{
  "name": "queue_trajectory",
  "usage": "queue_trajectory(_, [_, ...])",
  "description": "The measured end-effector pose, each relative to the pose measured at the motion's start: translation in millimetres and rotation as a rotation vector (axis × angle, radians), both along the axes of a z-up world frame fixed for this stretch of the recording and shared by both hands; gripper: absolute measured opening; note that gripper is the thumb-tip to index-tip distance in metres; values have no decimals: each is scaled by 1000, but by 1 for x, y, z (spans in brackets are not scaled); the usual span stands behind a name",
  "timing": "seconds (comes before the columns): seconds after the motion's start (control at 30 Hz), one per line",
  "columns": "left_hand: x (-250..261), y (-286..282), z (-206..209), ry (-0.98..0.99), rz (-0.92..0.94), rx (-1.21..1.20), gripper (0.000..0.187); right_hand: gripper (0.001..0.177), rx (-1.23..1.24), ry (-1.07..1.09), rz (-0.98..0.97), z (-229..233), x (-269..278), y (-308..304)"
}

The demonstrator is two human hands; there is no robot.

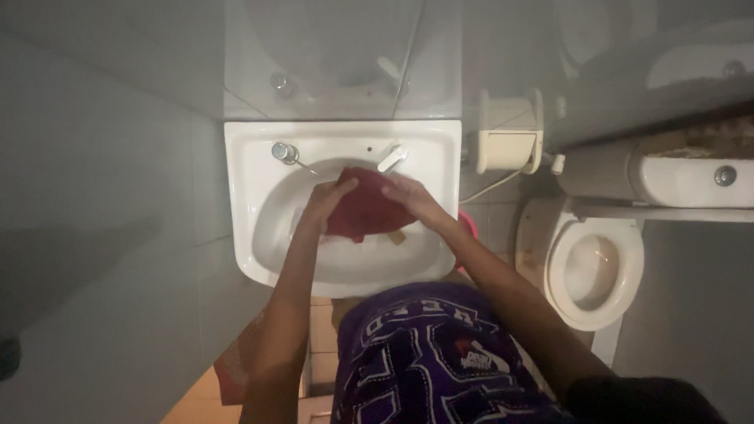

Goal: The person wipes the surface of a white bathroom sink and the surrounding wall tiles using a red cloth. They repeatedly wipe the basin, faucet, and adjacent areas while standing in front of the sink.

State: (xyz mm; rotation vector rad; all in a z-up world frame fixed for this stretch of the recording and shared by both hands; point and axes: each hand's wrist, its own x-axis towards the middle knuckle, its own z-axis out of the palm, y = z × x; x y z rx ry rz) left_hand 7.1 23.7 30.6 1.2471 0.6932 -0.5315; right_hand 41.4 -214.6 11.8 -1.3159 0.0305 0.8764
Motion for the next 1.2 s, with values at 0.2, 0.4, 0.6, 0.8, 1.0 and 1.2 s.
queue_trajectory(0.2, [24,-9,-64,-280,-138,266,43,29,-138,-28,-230,-50,9,-11])
queue_trajectory(0.4, [62,-23,-85,-276,-362,557,49,23,-235,-25,-369,-88,30,-26])
queue_trajectory(0.6, [52,-1,-100,-288,-292,471,49,24,-231,-62,-300,-76,23,-4])
queue_trajectory(0.8, [68,-17,-81,-360,-411,601,47,23,-275,-77,-284,-75,16,-29])
queue_trajectory(1.0, [62,-13,-99,-306,-274,345,43,25,-359,-197,-252,-95,18,-26])
queue_trajectory(1.2, [46,-3,-93,-345,-250,479,40,31,-390,-282,-233,-97,31,-8])
